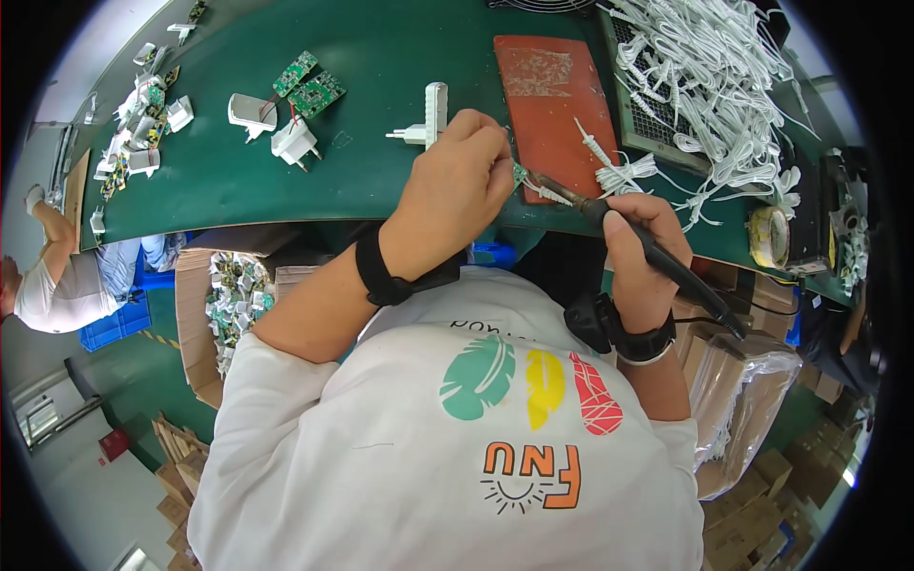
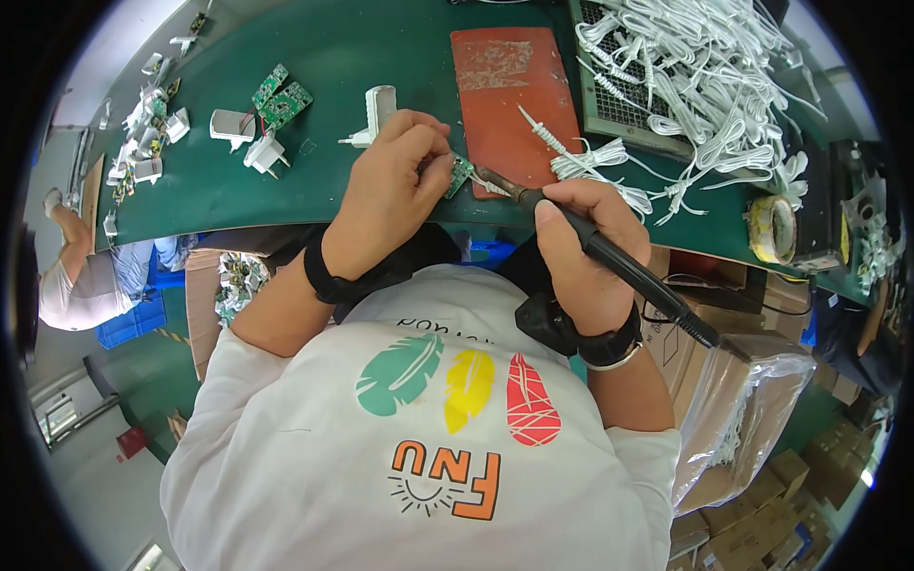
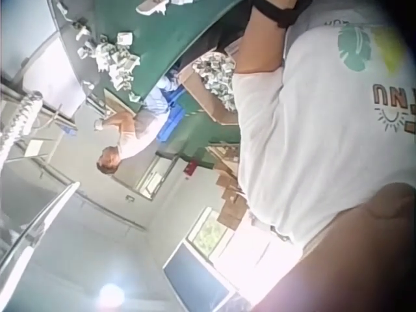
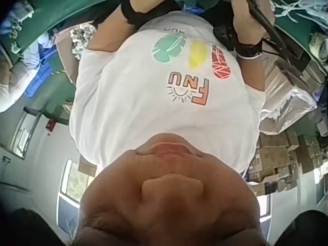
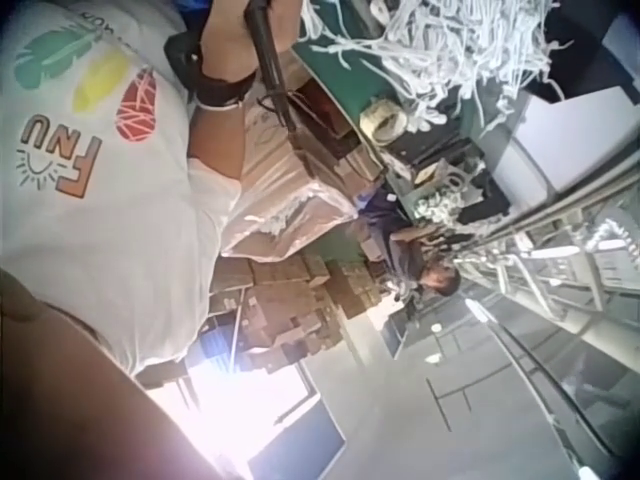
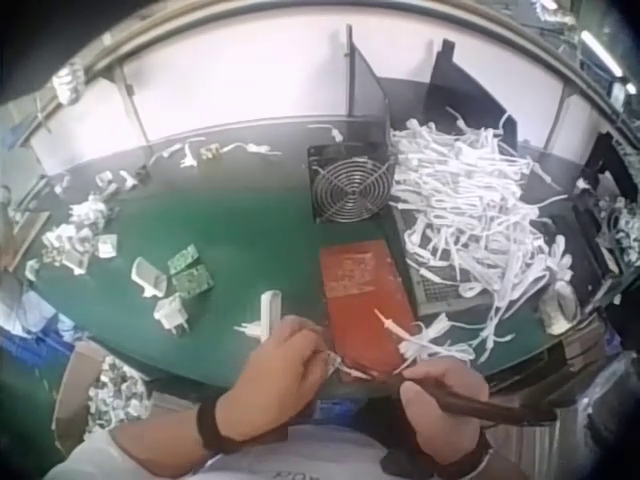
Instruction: Solder wires onto small electronic circuit boards at a manufacturing station.
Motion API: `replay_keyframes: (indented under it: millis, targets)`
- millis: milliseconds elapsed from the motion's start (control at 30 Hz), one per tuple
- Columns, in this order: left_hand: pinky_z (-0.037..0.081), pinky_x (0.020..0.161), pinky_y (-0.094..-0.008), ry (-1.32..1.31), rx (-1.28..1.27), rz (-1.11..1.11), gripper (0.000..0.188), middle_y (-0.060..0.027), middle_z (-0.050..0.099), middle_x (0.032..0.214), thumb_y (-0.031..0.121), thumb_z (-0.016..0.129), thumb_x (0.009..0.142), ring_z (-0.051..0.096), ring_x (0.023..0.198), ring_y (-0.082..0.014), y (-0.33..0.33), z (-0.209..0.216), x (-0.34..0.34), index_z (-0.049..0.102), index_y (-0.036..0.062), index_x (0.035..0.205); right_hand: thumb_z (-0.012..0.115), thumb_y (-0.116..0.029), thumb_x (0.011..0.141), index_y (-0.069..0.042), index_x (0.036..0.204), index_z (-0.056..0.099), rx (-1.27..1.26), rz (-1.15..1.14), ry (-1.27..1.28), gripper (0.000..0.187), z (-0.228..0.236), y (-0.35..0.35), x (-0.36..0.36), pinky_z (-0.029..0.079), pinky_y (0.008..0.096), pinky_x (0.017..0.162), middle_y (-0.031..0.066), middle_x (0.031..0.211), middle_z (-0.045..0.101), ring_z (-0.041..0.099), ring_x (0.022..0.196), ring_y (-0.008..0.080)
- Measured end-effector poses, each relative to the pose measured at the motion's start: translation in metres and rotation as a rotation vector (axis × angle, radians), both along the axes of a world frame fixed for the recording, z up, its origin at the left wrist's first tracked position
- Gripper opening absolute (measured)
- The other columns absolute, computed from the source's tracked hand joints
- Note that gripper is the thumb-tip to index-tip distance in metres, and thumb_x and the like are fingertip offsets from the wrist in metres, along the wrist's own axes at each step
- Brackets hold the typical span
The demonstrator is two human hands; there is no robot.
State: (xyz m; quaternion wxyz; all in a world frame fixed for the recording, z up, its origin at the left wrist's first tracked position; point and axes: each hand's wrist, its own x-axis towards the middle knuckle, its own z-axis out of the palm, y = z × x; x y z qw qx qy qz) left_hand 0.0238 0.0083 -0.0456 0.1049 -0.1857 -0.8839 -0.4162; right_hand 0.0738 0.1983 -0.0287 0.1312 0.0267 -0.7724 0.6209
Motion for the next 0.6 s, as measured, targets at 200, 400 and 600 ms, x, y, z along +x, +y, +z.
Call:
replay_keyframes:
  millis: [200, 400, 600]
  targets:
    - [0.047, 0.060, -0.0311, 0.072, -0.061, -0.019, 0.006, -0.0108, 0.056, 0.093, 0.004, 0.060, 0.076, 0.058, 0.069, -0.0250, 0.0037, -0.0023, -0.0010, 0.055, 0.0002, 0.078, 0.063, 0.000, 0.074, 0.002, 0.086, 0.059, 0.059, 0.018, 0.027, 0.012, 0.0034, -0.0051, -0.0017, 0.042, 0.0190, 0.056, 0.0031, 0.069, 0.058, 0.050, 0.060, 0.0054]
    - [0.047, 0.059, -0.0324, 0.114, -0.053, -0.002, 0.007, -0.0109, 0.055, 0.090, 0.003, 0.060, 0.075, 0.057, 0.069, -0.0269, 0.0049, -0.0040, -0.0026, 0.055, 0.0004, 0.078, 0.060, -0.001, 0.074, 0.002, 0.087, 0.059, 0.113, 0.087, 0.067, 0.013, 0.0018, 0.0006, -0.0035, 0.042, 0.0205, 0.060, 0.0043, 0.076, 0.059, 0.052, 0.065, 0.0078]
    - [0.046, 0.060, -0.0342, 0.055, -0.032, -0.018, 0.010, -0.0117, 0.053, 0.089, 0.001, 0.060, 0.075, 0.055, 0.070, -0.0288, 0.0000, -0.0022, -0.0026, 0.054, 0.0010, 0.083, 0.066, -0.005, 0.074, 0.002, 0.096, 0.058, -0.019, -0.130, 0.262, 0.024, -0.0011, 0.0040, -0.0035, 0.043, 0.0203, 0.060, 0.0054, 0.073, 0.060, 0.055, 0.065, 0.0084]
